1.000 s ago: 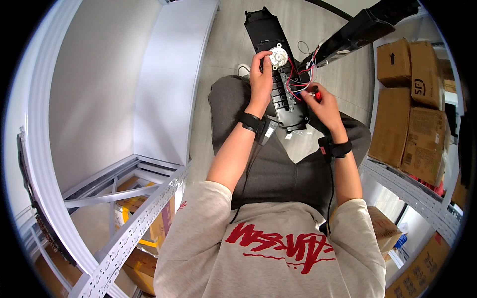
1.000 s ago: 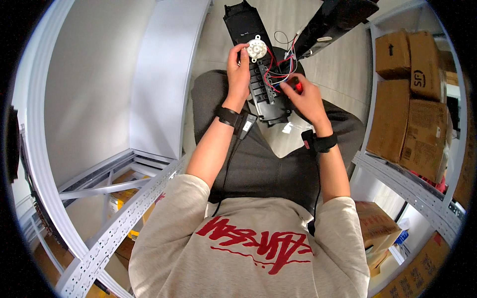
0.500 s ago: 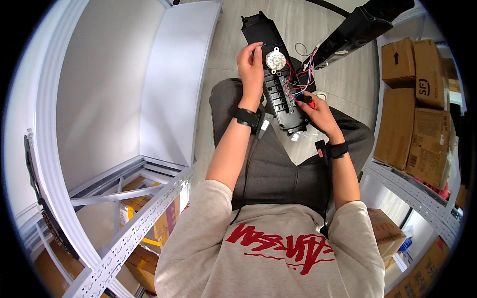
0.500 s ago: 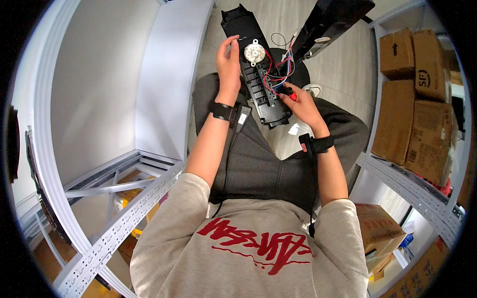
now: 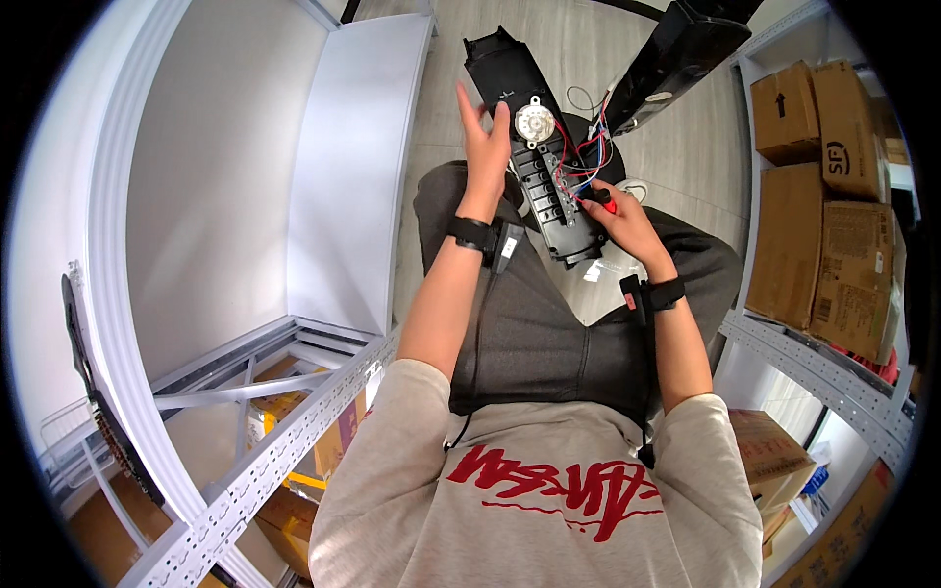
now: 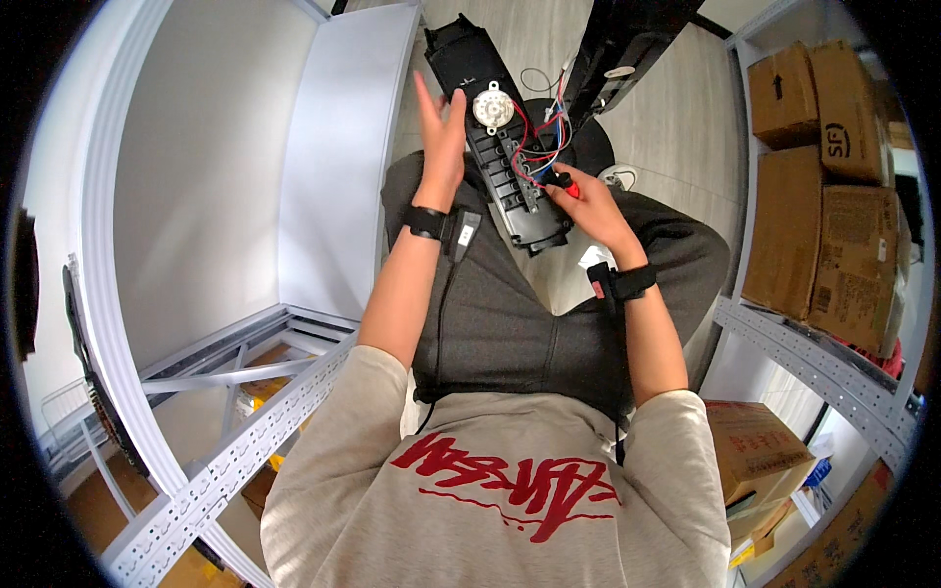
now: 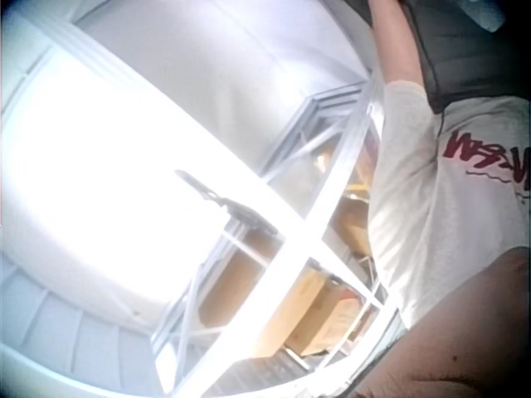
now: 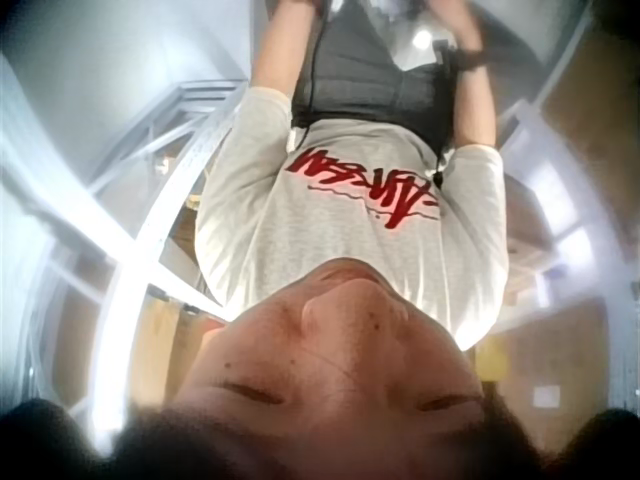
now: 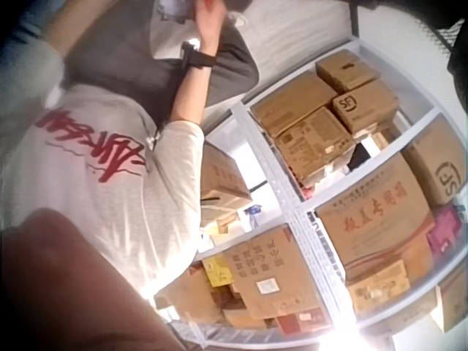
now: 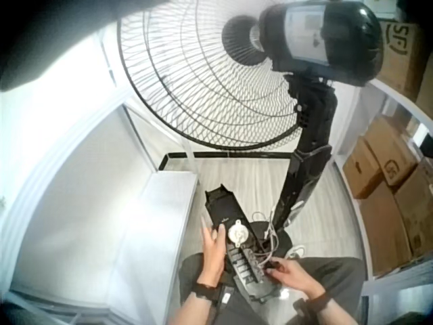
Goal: The person sits on the floor and uses a screwdriver to remove screws from the base of a standing fan. They then lift the fan's motor housing and continue to manipulate the internal wiring and components with the screwdriver.
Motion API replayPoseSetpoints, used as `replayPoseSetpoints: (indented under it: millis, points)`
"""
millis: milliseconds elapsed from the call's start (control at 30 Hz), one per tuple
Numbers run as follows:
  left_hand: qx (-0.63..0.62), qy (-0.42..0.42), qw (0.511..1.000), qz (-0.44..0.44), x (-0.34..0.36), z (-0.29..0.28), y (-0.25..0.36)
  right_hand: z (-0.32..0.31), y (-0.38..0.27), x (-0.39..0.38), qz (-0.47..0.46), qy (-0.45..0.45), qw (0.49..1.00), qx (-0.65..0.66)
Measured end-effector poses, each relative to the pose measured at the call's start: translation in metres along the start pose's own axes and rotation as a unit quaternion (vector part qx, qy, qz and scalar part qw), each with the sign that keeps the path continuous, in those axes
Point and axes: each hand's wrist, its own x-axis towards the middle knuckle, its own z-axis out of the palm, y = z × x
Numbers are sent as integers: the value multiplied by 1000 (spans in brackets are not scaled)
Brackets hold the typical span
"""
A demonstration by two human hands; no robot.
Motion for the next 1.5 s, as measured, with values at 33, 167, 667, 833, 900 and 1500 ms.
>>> replayPoseSetpoints:
  millis: [33, 167, 667, 833, 900, 1500]
  points:
    - [-76, -26, 995, -57, -8, 0, -1, 1, 3, 1, -3, 1, 1000, 2]
    - [-279, -129, 922, -236, -34, -7, -3, 3, 3, 6, -11, 6, 1000, 12]
    - [-295, -165, 898, -282, -46, -10, -3, -17, -16, -3, 17, 122, 990, -71]
    - [-292, -153, 910, -250, -45, -12, -6, -47, -53, -27, -142, 250, 945, -158]
    - [-305, -140, 910, -243, -45, -12, -9, -57, -79, -42, -100, 255, 940, -205]
    - [-329, -111, 910, -227, -43, -11, -9, -13, -89, -62, -61, 232, 969, -67]
